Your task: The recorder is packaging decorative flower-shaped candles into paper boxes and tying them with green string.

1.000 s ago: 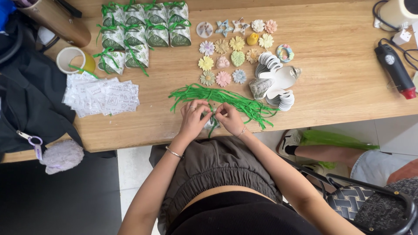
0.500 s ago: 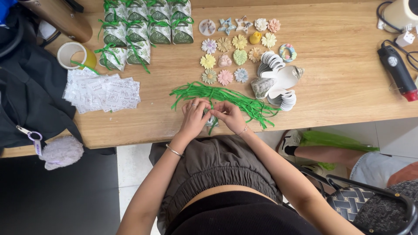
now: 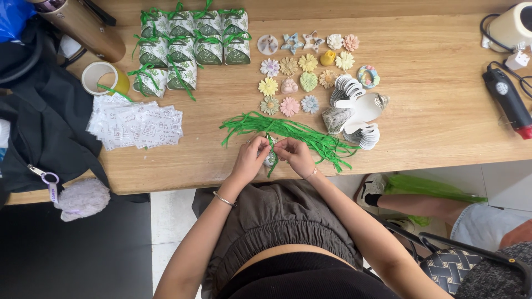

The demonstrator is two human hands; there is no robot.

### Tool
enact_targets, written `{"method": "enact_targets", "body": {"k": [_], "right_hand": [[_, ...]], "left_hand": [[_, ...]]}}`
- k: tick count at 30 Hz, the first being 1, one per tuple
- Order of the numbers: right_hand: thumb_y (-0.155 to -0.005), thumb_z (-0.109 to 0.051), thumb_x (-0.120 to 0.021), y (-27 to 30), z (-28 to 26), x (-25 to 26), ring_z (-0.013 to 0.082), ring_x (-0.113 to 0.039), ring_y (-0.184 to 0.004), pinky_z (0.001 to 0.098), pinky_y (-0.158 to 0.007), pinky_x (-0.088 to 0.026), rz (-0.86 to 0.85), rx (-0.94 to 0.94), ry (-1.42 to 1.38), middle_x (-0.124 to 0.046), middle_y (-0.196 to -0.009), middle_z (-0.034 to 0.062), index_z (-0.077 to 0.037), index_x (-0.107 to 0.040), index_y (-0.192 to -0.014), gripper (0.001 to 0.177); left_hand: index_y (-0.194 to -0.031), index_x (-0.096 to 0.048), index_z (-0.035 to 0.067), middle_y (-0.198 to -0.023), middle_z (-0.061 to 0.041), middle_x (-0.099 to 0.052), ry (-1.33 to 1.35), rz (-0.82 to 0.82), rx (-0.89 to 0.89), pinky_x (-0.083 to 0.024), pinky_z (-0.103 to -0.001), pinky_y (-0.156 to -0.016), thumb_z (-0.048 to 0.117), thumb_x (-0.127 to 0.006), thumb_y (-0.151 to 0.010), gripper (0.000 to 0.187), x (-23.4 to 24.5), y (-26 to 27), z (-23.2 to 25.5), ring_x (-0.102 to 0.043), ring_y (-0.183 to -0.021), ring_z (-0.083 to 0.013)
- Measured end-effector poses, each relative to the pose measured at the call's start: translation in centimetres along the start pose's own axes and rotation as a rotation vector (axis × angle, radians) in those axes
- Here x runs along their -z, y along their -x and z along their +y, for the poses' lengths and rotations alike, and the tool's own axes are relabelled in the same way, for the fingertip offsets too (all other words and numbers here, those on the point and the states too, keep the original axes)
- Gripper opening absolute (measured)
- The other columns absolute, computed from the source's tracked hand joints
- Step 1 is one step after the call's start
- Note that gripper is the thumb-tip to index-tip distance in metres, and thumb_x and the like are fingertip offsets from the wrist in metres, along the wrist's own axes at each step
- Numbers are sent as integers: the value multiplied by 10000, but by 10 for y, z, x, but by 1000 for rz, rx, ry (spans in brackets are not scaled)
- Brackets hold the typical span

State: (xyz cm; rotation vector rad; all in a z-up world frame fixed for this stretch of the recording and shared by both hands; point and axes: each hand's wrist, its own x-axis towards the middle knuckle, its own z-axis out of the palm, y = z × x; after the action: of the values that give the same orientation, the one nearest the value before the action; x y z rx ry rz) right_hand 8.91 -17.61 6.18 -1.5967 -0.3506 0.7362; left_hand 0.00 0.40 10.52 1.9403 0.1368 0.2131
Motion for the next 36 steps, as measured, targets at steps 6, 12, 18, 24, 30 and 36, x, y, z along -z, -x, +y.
{"method": "enact_targets", "body": {"k": [6, 12, 18, 24, 30, 36], "right_hand": [[-940, -101, -738, 0, -7, -7, 71, -629, -722, 231, -646, -534, 60, 115, 111, -709, -850, 42, 15, -671, -1025, 158], [-999, -127, -680, -6, -3, -9, 82, -625, -681, 248, -606, -538, 50, 83, 161, -684, -796, 36, 5, -637, -994, 139], [-1045, -192, -585, -4, 17, 2, 101, -650, -706, 259, -639, -568, -106, -79, -136, -657, -829, 19, -29, -566, -1056, 164], [-1046, -192, -570, 4, -10, 3, 137, -651, -743, 298, -722, -559, -107, -172, -423, -649, -846, 26, -64, -568, -1074, 131], [-1035, -209, -542, 5, -21, 9, 198, -655, -801, 340, -780, -536, -161, -236, -723, -652, -878, 68, -95, -575, -1064, 122], [-992, -184, -545, 9, -24, 15, 244, -659, -850, 375, -840, -540, -318, -251, -868, -637, -889, 68, -111, -529, -1003, 76]], "left_hand": [[-1045, -638, 0, -957, -126, -738, 83, 43, -40, -584, -342, -767, 77, -680, -952, 128, -1, 1, -4, -748, -875, -225], [-1091, -632, 2, -936, -127, -736, 43, 36, 44, -575, -349, -768, 86, -673, -954, 166, 0, 1, 4, -735, -859, -233], [-1087, -627, 14, -1007, -145, -687, -114, 29, -108, -566, -396, -796, 93, -660, -965, 149, 3, 3, 5, -708, -916, -295], [-1043, -627, 29, -1010, -147, -657, -324, -3, -202, -511, -475, -818, 92, -673, -937, 132, 2, 4, -6, -654, -931, -365], [-1018, -609, 45, -985, -109, -646, -140, 32, -37, -527, -426, -799, 117, -656, -937, 118, 5, 3, 2, -699, -873, -276], [-997, -651, 89, -984, -82, -635, -219, 114, -29, -488, -430, -809, 141, -685, -897, 118, 1, 4, -4, -671, -893, -267]]}}
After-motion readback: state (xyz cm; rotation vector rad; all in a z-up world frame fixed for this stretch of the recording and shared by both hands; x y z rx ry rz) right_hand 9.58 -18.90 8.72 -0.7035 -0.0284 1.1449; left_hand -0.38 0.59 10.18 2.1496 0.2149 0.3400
